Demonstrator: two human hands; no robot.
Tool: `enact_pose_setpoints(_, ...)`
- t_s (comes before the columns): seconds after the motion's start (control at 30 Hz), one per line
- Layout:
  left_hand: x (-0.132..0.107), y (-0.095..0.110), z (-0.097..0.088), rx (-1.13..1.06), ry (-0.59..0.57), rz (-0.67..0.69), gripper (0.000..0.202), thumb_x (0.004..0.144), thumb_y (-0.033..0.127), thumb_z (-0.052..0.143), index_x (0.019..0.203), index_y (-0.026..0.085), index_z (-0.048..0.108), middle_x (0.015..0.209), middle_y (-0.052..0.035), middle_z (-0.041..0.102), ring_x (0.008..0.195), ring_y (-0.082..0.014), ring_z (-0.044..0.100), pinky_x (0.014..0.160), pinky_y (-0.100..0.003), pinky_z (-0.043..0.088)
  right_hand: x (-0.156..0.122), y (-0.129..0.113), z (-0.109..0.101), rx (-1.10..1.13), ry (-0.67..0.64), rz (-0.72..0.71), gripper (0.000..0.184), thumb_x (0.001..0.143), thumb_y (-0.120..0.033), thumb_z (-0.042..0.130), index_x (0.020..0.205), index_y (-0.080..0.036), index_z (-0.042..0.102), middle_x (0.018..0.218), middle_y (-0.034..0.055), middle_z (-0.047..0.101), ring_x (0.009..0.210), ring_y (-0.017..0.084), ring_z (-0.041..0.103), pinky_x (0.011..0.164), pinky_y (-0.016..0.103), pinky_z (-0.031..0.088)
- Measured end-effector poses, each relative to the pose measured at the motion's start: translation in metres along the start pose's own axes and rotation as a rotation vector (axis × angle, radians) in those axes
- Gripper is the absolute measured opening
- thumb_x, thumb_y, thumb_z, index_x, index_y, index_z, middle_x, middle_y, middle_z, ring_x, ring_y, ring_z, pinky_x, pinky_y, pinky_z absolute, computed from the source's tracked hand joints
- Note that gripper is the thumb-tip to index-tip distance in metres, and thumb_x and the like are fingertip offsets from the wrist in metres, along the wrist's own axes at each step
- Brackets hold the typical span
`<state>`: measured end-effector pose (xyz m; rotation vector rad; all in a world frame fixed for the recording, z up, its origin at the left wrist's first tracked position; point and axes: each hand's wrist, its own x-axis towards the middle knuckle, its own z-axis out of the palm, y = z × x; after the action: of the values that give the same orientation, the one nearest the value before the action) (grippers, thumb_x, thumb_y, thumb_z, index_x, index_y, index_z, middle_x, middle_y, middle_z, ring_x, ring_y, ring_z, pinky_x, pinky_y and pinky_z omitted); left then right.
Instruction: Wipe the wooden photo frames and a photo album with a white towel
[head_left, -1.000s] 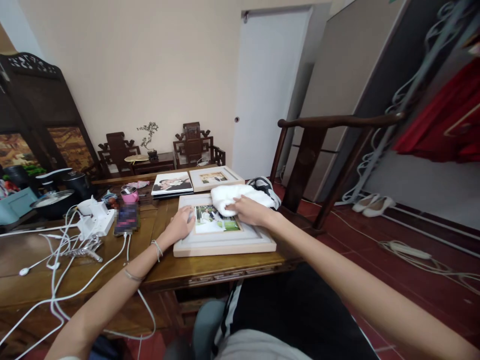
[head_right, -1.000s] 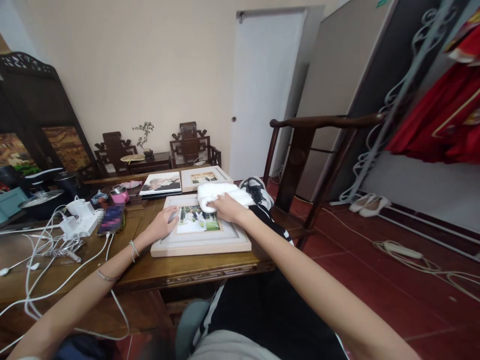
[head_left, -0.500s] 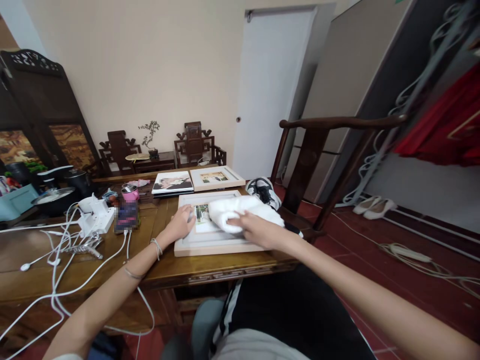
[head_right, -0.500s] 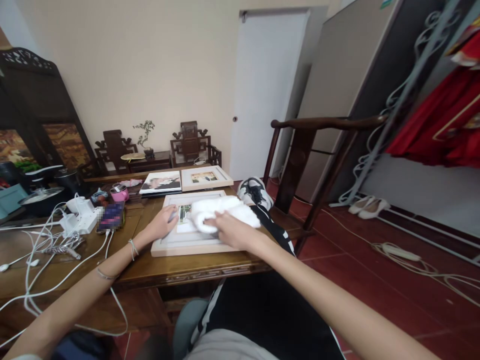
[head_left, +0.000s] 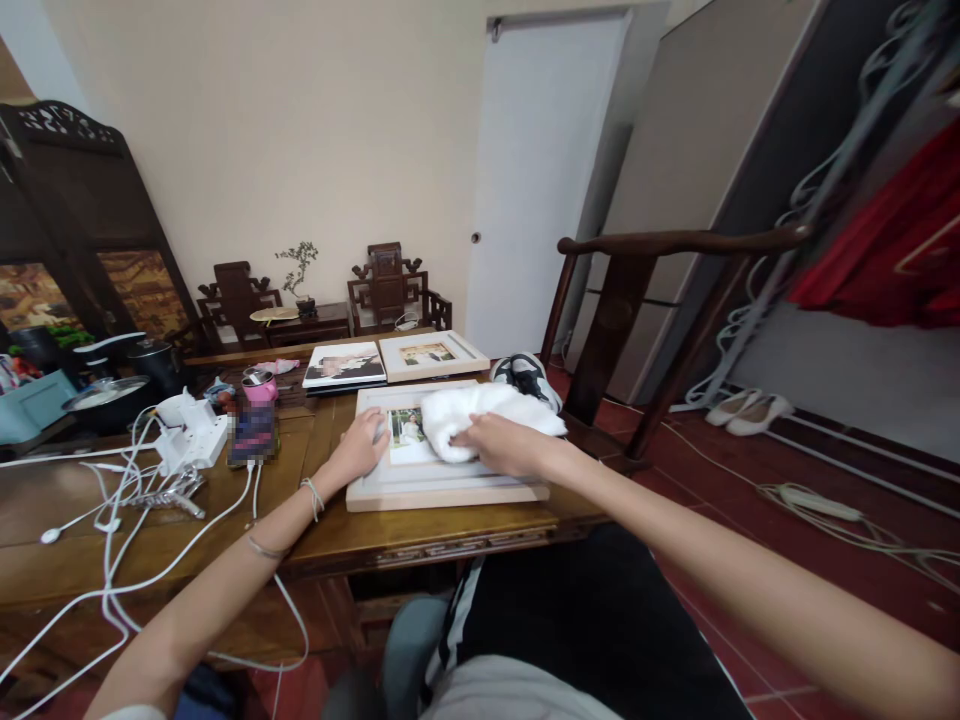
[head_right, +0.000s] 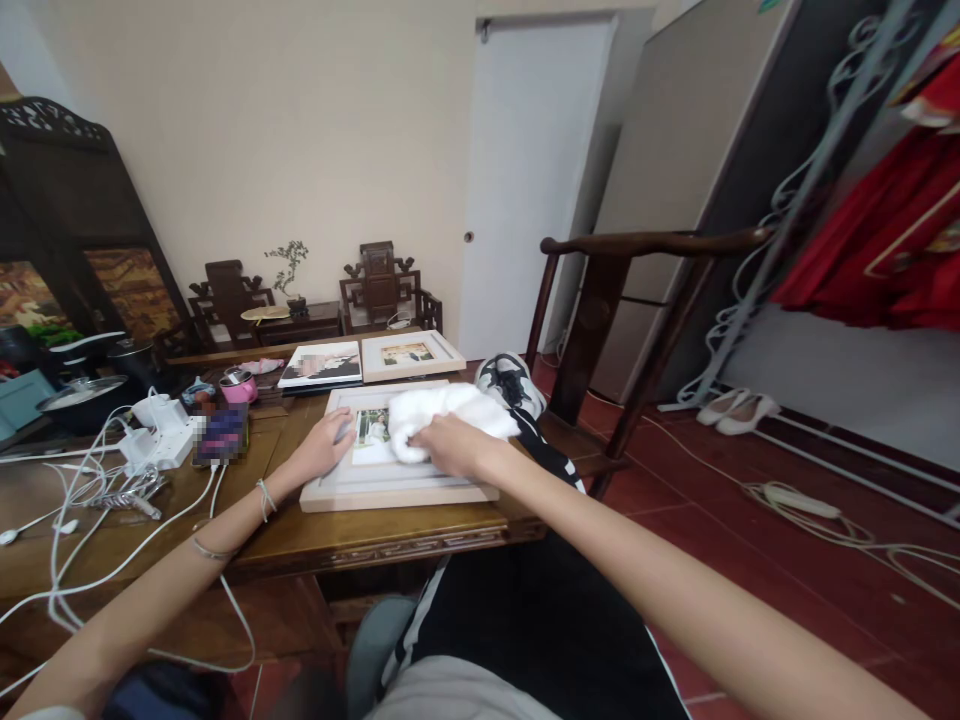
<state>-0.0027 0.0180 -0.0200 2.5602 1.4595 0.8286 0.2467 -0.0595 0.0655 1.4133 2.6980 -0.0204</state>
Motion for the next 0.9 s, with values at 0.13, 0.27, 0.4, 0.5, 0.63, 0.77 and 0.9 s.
enact_pose_setpoints(0.13, 0.000, 0.000, 0.001, 0.009, -0.013, 0.017, 0.041, 0.092, 0.032, 0.042, 0.124, 0.010, 0.054, 0.140, -0.0179, 0.047, 0.133, -0.0274, 0.041, 0.109, -0.049, 0.035, -0.055, -0.029, -0.028, 0.127, -0.132, -0.072, 0.056, 0.072, 0.000, 0.041, 0.116, -0.023, 0.067, 0.099, 0.0091, 0.069, 0.089, 0.022, 0.063, 0.075, 0.027, 0.043)
enact_pose_setpoints(0.27, 0.000, 0.001, 0.000, 0.019, -0.033, 0.040, 0.044, 0.093, 0.032, 0.037, 0.128, 0.010, 0.052, 0.141, -0.0165, 0.047, 0.134, -0.0264, 0.039, 0.110, -0.047, 0.034, -0.057, -0.030, -0.014, 0.203, -0.028, -0.074, 0.058, 0.070, 0.001, 0.040, 0.117, -0.022, 0.066, 0.101, 0.0087, 0.069, 0.096, 0.022, 0.062, 0.081, 0.029, 0.044)
enact_pose_setpoints(0.4, 0.001, 0.002, -0.003, 0.038, -0.038, 0.057, 0.041, 0.092, 0.030, 0.040, 0.125, 0.011, 0.055, 0.138, -0.0158, 0.050, 0.130, -0.0263, 0.044, 0.109, -0.044, 0.036, -0.010, 0.008, 0.020, 0.175, 0.128, 0.001, 0.065, 0.066, 0.004, 0.040, 0.125, -0.018, 0.061, 0.123, 0.0115, 0.063, 0.130, 0.026, 0.041, 0.104, 0.039, 0.031)
enact_pose_setpoints(0.5, 0.001, 0.002, -0.004, 0.040, -0.046, 0.061, 0.040, 0.091, 0.030, 0.041, 0.124, 0.013, 0.056, 0.136, -0.0149, 0.052, 0.129, -0.0261, 0.046, 0.109, -0.042, 0.037, 0.030, 0.043, 0.026, 0.080, 0.200, 0.125, 0.067, 0.068, 0.004, 0.042, 0.131, -0.015, 0.056, 0.130, 0.0158, 0.058, 0.138, 0.028, 0.029, 0.110, 0.047, 0.020)
enact_pose_setpoints(0.63, 0.001, 0.003, -0.005, 0.046, -0.055, 0.039, 0.041, 0.091, 0.030, 0.040, 0.125, 0.012, 0.055, 0.139, -0.0152, 0.049, 0.131, -0.0263, 0.043, 0.109, -0.042, 0.036, 0.057, 0.057, 0.020, 0.004, 0.234, 0.216, 0.062, 0.073, 0.002, 0.043, 0.131, -0.014, 0.055, 0.124, 0.0183, 0.061, 0.132, 0.031, 0.036, 0.104, 0.049, 0.025)
enact_pose_setpoints(0.77, 0.001, 0.002, -0.003, 0.040, -0.047, 0.026, 0.042, 0.091, 0.032, 0.041, 0.127, 0.014, 0.053, 0.139, -0.0151, 0.049, 0.131, -0.0263, 0.043, 0.109, -0.044, 0.036, 0.036, 0.034, 0.015, -0.014, 0.195, 0.158, 0.055, 0.069, 0.002, 0.044, 0.117, -0.016, 0.065, 0.107, 0.0151, 0.068, 0.107, 0.029, 0.057, 0.089, 0.036, 0.037)
enact_pose_setpoints(0.9, 0.000, 0.000, 0.000, 0.023, -0.019, 0.037, 0.041, 0.091, 0.031, 0.042, 0.126, 0.013, 0.054, 0.137, -0.0161, 0.050, 0.130, -0.0269, 0.044, 0.108, -0.046, 0.037, -0.003, 0.017, -0.005, 0.070, 0.128, 0.023, 0.044, 0.068, -0.002, 0.048, 0.105, -0.018, 0.067, 0.088, 0.0086, 0.069, 0.082, 0.022, 0.061, 0.069, 0.027, 0.038)
